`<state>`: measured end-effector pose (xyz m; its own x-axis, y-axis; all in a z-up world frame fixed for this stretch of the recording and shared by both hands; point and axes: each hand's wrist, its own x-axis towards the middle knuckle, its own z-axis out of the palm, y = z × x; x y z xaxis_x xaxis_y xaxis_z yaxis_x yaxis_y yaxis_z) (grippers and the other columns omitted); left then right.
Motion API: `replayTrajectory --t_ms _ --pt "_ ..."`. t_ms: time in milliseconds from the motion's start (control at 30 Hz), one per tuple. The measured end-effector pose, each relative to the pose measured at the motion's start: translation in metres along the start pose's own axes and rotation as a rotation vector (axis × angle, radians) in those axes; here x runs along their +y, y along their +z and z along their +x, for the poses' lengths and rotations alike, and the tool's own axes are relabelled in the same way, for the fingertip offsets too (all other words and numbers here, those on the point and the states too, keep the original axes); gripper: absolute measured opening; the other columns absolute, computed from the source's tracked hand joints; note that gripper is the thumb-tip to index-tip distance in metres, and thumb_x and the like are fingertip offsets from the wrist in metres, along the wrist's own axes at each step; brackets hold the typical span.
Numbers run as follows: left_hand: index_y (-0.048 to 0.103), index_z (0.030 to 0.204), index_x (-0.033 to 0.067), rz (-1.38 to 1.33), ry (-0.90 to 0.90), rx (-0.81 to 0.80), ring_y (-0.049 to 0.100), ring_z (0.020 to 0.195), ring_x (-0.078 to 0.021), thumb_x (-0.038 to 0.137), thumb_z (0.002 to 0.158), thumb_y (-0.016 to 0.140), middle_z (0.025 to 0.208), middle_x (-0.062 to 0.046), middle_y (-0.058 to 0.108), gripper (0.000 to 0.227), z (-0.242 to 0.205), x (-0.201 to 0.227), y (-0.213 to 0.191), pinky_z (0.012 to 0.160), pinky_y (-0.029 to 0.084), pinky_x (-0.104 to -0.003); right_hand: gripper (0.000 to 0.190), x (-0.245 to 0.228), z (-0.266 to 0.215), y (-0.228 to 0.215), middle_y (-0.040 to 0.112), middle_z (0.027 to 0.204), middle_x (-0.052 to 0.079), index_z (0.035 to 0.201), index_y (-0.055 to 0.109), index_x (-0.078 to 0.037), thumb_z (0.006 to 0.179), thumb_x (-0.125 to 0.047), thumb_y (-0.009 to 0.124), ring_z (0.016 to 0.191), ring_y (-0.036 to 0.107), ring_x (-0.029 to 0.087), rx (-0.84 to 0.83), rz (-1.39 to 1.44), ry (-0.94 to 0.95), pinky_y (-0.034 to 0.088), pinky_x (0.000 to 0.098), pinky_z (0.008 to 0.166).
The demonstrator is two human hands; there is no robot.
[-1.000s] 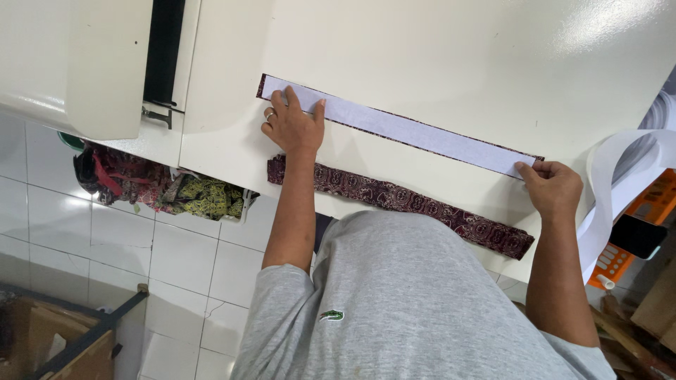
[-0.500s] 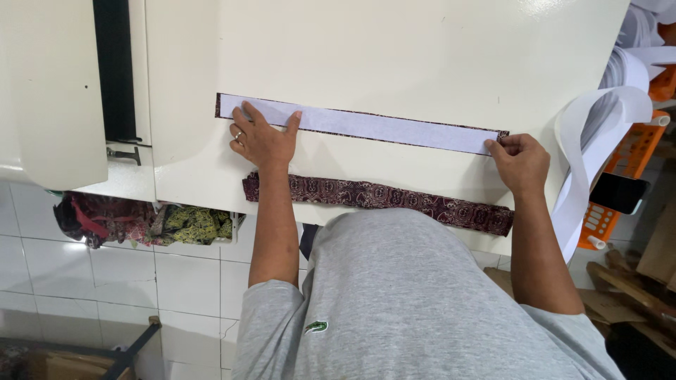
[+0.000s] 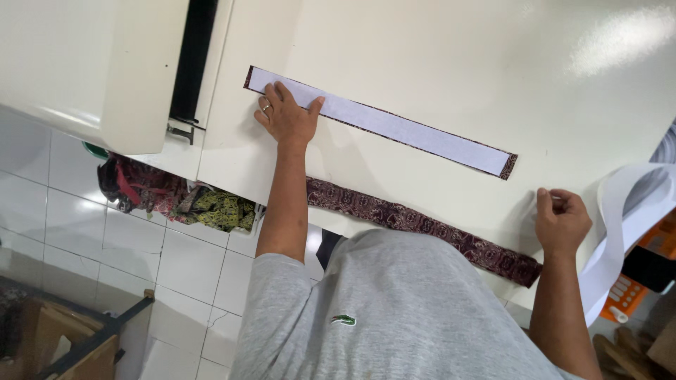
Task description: The person repeatedly places a white paper strip onto a patterned fabric strip on a white table, then feeds the layered strip into a machine. The person handles multiple fabric strips one at a time, aligning and inserting them into the machine throughout the clip.
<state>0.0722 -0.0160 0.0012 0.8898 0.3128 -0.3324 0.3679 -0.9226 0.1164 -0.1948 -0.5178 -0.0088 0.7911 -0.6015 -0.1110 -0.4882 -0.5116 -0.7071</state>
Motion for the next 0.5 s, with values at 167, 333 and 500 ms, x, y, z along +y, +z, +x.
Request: replayTrajectory --t_ms 167,333,500 --pt "0.027 0.158 -0.0001 0.022 -0.029 0.027 0.019 0.150 -0.0427 0.073 0.087 0.060 0.165 -0.018 0.018 0.107 0.045 -0.020 -0.017 0.121 0.012 -0.056 0.030 0.002 -0.001 0.002 0.071 0.092 0.009 0.105 0.071 0.004 0.106 -0.025 0.081 0.077 0.067 0.013 0.002 -0.036 0.014 0.054 0.0265 0.069" --pt "0.020 0.159 0.0006 -0.005 -0.073 0.032 0.015 0.151 -0.0412 0.072 0.092 0.053 0.167 -0.018 0.014 0.103 0.088 -0.046 -0.025 0.121 0.009 -0.056 0.028 0.008 0.001 0.005 0.072 0.090 0.009 0.105 0.072 0.003 0.103 -0.024 0.080 0.081 0.067 0.014 0.007 -0.143 0.026 0.054 0.0269 0.072" --pt "0.015 0.160 -0.0002 0.007 -0.104 0.029 0.013 0.153 -0.0389 0.073 0.096 0.045 0.168 -0.017 0.013 0.102 0.117 -0.064 -0.030 0.120 0.011 -0.055 0.029 0.012 0.002 0.007 0.070 0.087 0.009 0.104 0.071 0.003 0.103 -0.025 0.081 0.079 0.065 0.015 0.017 -0.183 0.062 0.053 0.0274 0.071"
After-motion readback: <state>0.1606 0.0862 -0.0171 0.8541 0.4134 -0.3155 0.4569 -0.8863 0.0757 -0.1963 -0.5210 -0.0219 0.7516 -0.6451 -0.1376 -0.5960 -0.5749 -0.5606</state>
